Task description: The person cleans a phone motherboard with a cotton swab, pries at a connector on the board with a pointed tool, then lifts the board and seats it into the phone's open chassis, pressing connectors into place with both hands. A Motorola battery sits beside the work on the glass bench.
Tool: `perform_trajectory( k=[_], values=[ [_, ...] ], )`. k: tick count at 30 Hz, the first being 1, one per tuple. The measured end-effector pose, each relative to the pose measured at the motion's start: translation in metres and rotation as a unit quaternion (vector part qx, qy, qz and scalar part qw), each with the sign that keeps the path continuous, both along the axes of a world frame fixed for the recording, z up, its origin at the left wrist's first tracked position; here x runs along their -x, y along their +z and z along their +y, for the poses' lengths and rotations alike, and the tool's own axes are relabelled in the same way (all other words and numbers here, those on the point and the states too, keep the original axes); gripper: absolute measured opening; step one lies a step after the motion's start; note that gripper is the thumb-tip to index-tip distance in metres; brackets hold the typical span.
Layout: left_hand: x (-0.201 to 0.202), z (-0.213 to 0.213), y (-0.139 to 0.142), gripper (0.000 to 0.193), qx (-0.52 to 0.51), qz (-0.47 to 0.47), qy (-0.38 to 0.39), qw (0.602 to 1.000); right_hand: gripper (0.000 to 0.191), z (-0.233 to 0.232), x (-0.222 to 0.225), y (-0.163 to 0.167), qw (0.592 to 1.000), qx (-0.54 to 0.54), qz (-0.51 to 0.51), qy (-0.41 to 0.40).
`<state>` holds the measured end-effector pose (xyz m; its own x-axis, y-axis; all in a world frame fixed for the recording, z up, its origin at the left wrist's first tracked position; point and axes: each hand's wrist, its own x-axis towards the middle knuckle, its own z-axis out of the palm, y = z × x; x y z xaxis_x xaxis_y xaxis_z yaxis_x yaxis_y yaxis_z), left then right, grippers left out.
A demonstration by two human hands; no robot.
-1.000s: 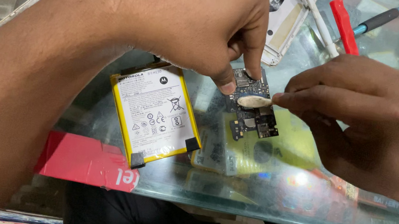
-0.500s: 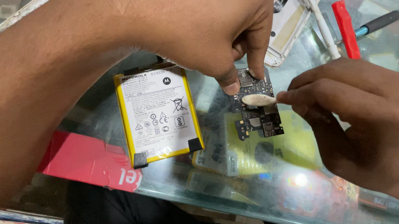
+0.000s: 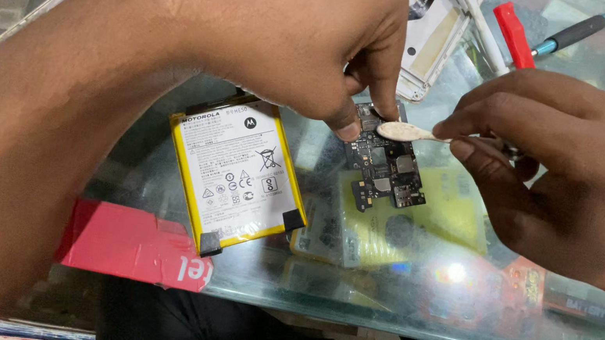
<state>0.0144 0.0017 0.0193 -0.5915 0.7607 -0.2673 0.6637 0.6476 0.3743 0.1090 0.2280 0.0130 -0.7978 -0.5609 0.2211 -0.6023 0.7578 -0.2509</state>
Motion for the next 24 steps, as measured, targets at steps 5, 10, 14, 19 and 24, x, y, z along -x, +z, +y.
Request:
perform_trajectory(
  k=[5, 10, 14, 19, 24],
  values=[
    [0.003, -0.002, -0.003, 0.037, -0.085, 0.002, -0.039, 0.996, 0.016, 0.004, 0.0, -0.004, 0.999, 0.002, -0.028, -0.022],
    [0.005, -0.002, -0.006, 0.035, -0.075, 0.007, -0.033, 0.997, 0.014, 0.003, 0.0, -0.005, 0.999, 0.028, -0.014, 0.014],
    [0.006, -0.002, -0.009, 0.034, -0.098, 0.001, -0.026, 0.995, 0.017, 0.003, -0.001, -0.006, 0.996, 0.063, -0.035, 0.057],
    [0.008, -0.002, -0.011, 0.036, -0.108, 0.002, -0.042, 0.993, 0.018, 0.008, -0.004, -0.01, 0.997, 0.071, -0.023, 0.036],
    [0.008, -0.002, -0.011, 0.038, -0.13, 0.001, -0.055, 0.99, 0.018, 0.005, -0.005, -0.006, 0.995, 0.079, -0.049, 0.049]
  ],
)
